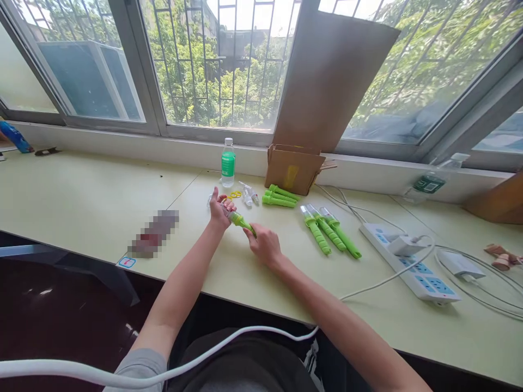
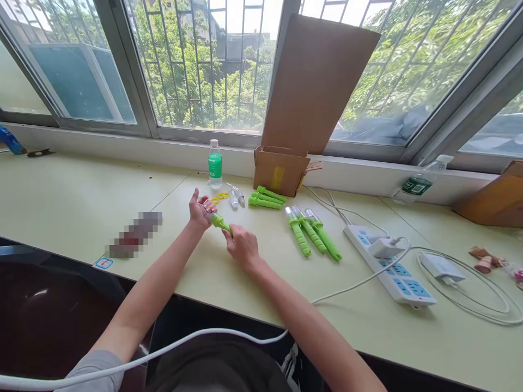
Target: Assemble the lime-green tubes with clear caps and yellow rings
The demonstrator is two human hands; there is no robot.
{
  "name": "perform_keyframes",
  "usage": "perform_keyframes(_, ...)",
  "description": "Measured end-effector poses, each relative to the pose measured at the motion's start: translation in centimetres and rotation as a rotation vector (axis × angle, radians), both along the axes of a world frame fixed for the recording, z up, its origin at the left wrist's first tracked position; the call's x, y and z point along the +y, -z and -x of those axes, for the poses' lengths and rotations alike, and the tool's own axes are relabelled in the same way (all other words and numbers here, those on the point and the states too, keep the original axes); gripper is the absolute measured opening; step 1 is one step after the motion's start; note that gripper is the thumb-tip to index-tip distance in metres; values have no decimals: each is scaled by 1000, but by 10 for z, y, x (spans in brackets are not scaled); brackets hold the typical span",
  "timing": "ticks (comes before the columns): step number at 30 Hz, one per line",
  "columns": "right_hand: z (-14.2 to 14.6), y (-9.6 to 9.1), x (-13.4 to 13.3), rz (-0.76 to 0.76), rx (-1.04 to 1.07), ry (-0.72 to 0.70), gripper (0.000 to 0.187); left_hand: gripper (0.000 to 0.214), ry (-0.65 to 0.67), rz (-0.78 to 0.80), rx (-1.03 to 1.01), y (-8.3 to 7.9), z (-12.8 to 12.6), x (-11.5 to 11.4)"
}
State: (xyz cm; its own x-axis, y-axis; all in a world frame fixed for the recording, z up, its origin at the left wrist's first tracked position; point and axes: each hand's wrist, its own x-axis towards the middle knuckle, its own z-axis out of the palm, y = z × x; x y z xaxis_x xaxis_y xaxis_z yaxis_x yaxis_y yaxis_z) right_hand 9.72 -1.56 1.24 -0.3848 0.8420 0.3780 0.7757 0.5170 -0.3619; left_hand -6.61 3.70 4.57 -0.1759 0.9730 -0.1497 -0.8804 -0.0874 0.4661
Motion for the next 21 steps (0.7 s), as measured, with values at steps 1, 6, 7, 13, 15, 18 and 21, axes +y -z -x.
perform_keyframes(1, 1, 0, 0, 33, 36, -11, 30, 46, 5, -4, 1, -1, 0, 0)
perform_keyframes(6, -1, 1, 8, 274, 264, -129, 43, 46, 17, -1, 11, 2, -2, 1)
perform_keyframes(7, -1, 1, 10, 299, 293, -142, 44, 45, 12, -3, 11, 3, -2, 1)
perform_keyframes(13, -4, 1, 10, 171, 232, -52, 43, 42, -82, 81, -32, 6, -6, 3)
perform_keyframes(15, -3, 1, 8, 133, 174, -13, 41, 41, -121, 122, -27, 7, -7, 3)
perform_keyframes(18, -3, 0, 4, 82, 108, 8, 37, 43, -153, 165, -5, 7, -7, 3)
perform_keyframes(21, -2, -2, 2, 99, 107, -22, 36, 45, -154, 173, 13, 5, -5, 2)
